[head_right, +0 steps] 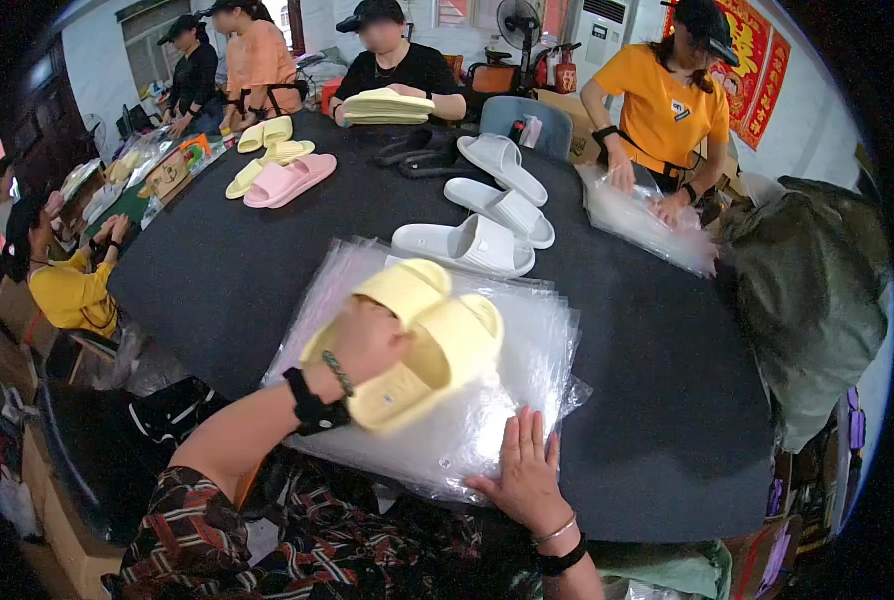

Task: Packaging slippers into plastic bags and placing them in a larger bag.

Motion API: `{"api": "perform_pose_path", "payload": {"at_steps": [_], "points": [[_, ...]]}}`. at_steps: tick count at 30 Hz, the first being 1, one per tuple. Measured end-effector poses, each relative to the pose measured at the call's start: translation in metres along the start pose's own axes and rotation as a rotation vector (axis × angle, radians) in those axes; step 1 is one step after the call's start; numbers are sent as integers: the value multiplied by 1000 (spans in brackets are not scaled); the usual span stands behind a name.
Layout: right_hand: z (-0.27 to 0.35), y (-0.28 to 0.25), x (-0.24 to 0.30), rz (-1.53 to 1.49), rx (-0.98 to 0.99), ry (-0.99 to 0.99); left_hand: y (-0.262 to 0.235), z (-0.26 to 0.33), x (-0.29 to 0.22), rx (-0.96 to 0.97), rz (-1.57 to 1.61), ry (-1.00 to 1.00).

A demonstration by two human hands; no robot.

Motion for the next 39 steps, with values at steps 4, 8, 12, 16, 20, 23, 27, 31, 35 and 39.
{"api": "perform_pose_path", "payload": {"at_steps": [4,8,12,16,20,23,27,31,35,39], "points": [[-5,-5,5,-20,-1,1,-9,17,83,-184,49,-115],[-2,-5,6,-10,-29,-31,2,48,168,-124,53,-345],[-2,-2,1,-2,-26,-25,-22,61,178,-113,110,-432],[-4,0,5,-10,-8,-25,-104,71,144,-298,142,-346],[-1,3,-2,26,-6,25,-139,70,68,-418,319,-69],[0,5,-3,9,-9,35,-106,65,28,-326,388,49],[-3,3,4,0,-7,23,-28,67,16,-88,336,106],[-6,0,4,4,0,21,-28,80,35,-68,666,33],[-5,-2,1,-3,5,39,-54,98,63,-220,821,-22],[-4,-1,0,-43,42,69,-50,102,53,-69,643,-9]]}}
Point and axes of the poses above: each hand's wrist, its own z-axis away from the middle knuckle, its own y-axis out of the palm, x = y × z, the point moved 9 cm from there along -z, towards the middle knuckle, and after that the axes turned 13 degrees about x, right-handed, at the moved point
